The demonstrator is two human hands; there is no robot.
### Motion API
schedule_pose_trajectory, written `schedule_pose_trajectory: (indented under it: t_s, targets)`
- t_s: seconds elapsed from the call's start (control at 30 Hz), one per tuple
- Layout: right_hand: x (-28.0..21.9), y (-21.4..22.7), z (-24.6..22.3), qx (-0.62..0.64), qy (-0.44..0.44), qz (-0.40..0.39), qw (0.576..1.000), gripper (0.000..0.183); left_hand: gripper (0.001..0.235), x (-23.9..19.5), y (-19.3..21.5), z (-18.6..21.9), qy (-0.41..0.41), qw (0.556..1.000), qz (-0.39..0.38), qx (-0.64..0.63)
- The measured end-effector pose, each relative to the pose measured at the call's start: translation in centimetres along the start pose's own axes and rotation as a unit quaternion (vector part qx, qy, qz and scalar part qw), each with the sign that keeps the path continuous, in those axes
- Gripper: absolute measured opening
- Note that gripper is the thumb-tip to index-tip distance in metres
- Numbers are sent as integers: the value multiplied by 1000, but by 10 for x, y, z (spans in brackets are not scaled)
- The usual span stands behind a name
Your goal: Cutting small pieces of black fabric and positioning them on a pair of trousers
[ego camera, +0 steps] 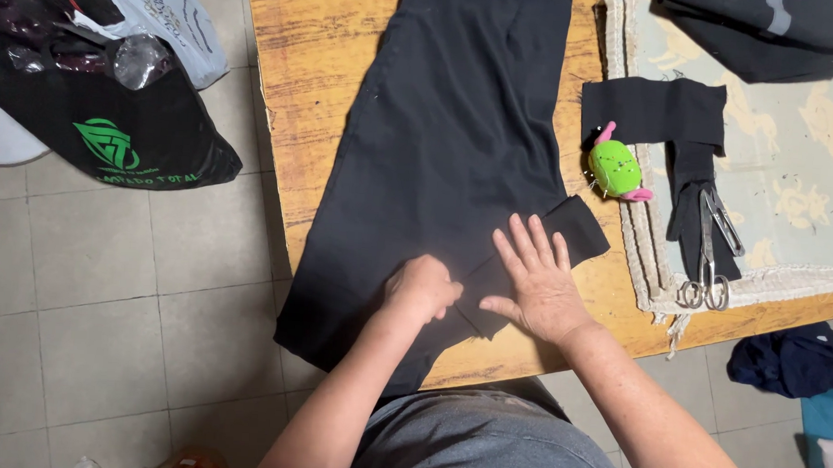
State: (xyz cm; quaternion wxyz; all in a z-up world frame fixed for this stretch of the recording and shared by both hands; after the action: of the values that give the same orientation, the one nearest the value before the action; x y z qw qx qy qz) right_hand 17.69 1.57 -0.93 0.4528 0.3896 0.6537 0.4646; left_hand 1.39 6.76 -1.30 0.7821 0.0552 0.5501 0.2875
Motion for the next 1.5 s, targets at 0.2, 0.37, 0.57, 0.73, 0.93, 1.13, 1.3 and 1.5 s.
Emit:
schedule_pose_trajectory:
  t_s: [0.2,0.37,0.57,0.73,0.93,1.13,1.3,1.5]
  targets:
    - [0,2,0,-5,1,3,1000,106,19,-38,24,8,-215,964,145,61]
    - [0,2,0,-1,3,-2,1000,113,20,-43,11,6,-485,831,218,166]
    - [0,3,-1,0,4,-13,1000,122,23,-33,13,4,-476,846,155,184]
    - [-2,10,-8,10,-5,-32,999,126,24,-28,15,5,-478,850,138,174]
    - [-11,11,-38,59,48,24,997,88,23,-34,15,10,-458,849,142,221]
    - [-13,-3,-37,38,49,35,997,83,23,-26,16,6,-438,868,131,192]
    - [-13,24,-36,318,1,101,943,74,32,-17,18,0,-419,894,103,117]
    - [-13,-18,-8,269,-256,140,918,22,38,-18,19,3,-410,895,109,136]
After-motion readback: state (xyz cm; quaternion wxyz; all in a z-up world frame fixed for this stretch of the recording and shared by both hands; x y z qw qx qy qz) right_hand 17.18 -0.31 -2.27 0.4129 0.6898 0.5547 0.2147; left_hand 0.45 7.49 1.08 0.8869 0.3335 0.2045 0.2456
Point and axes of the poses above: each hand's wrist, its own x-axis towards the middle knuckle, its own y-axis out of the back of the hand, z = x × y, the point moved 4 cm from there along x, towards the middle knuckle, and after that the axes turned 4 degrees about y, right-handed, at the moved point
